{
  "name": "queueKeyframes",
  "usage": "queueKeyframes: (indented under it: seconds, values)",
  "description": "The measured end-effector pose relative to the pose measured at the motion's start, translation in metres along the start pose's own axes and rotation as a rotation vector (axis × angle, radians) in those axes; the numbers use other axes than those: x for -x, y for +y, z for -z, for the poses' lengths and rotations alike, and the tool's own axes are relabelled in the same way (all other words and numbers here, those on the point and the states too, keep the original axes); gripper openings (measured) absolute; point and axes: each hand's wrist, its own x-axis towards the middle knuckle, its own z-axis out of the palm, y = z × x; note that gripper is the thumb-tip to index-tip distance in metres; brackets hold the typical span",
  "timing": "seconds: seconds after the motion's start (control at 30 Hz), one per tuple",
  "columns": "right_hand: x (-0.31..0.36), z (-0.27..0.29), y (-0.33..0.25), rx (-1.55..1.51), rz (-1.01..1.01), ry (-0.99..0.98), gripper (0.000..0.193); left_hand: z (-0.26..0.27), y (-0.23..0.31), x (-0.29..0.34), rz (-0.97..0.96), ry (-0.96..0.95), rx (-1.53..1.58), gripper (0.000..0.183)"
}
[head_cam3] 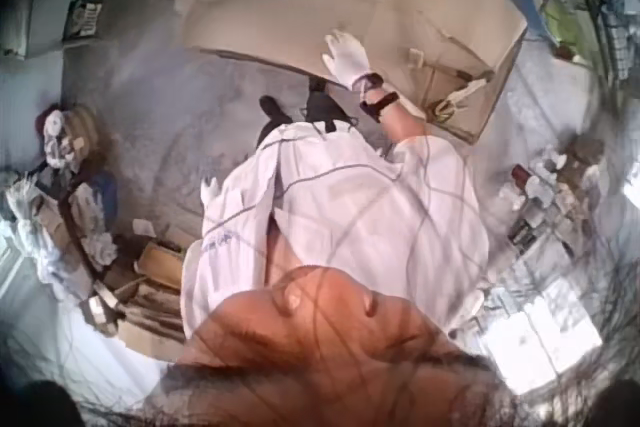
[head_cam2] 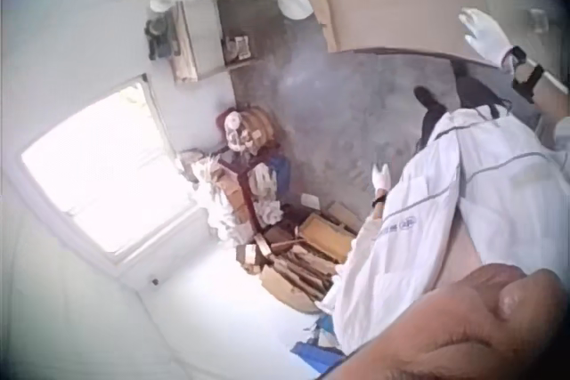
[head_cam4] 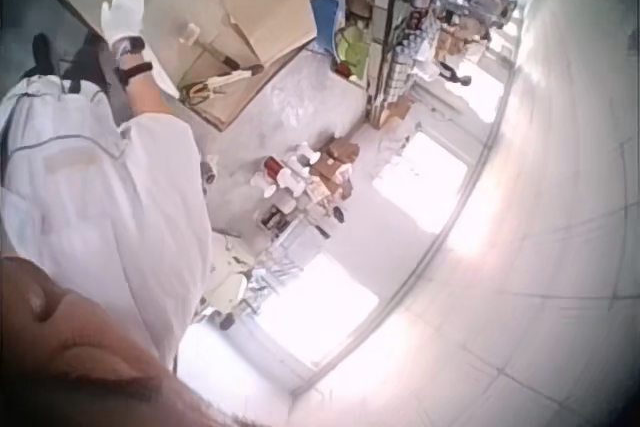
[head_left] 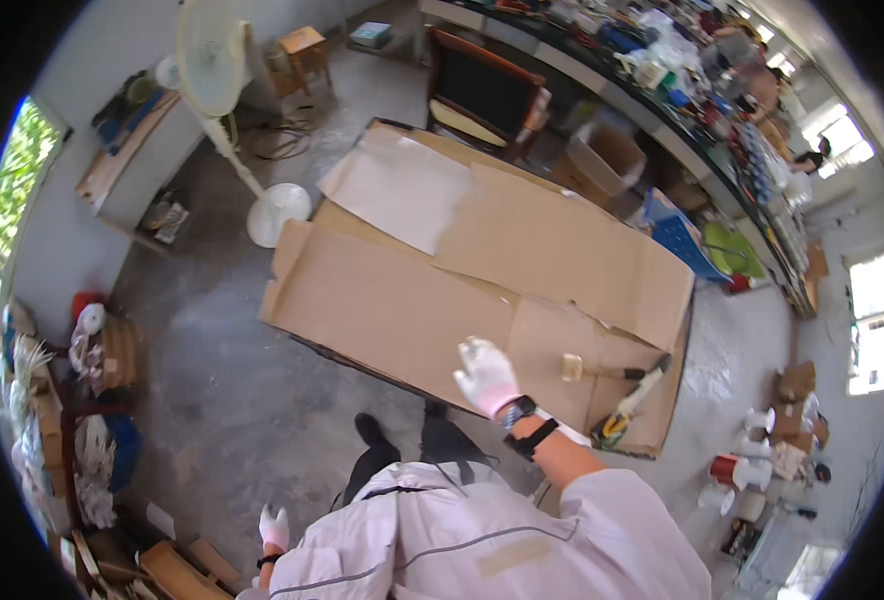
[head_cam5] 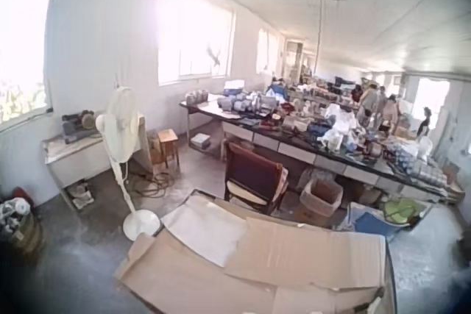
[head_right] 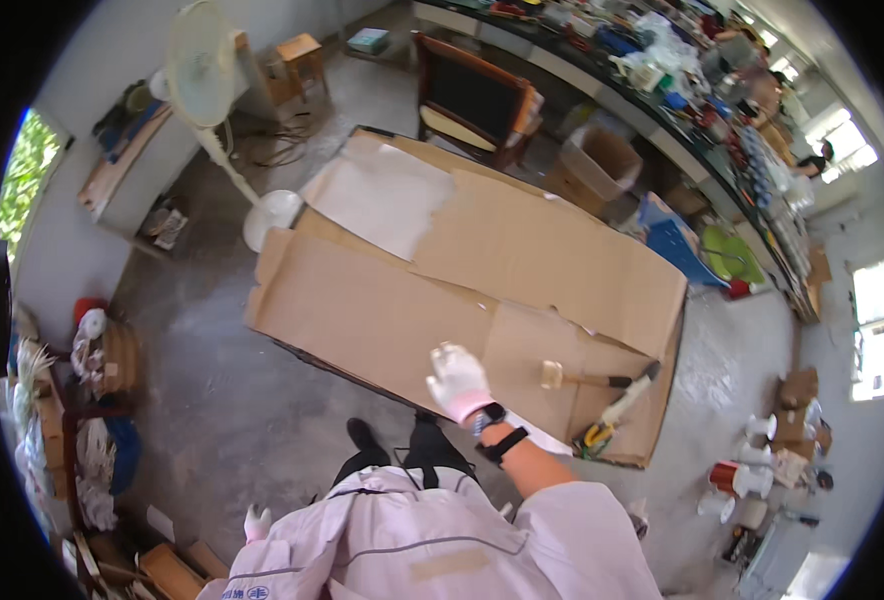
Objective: The person is cutting a cardboard piece into smaller sections using a pair of scissors on a workbench in a fabrication setting.
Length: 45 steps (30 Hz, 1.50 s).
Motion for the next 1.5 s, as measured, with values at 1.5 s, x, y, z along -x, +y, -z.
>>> queueKeyframes:
  seconds: [1.5]
  values:
    - [0.153, 0.097, 0.387, 0.185, -0.615, 0.261, 0.025, -0.176, 0.510, 0.178, -0.231, -0.842, 0.359, 0.020]
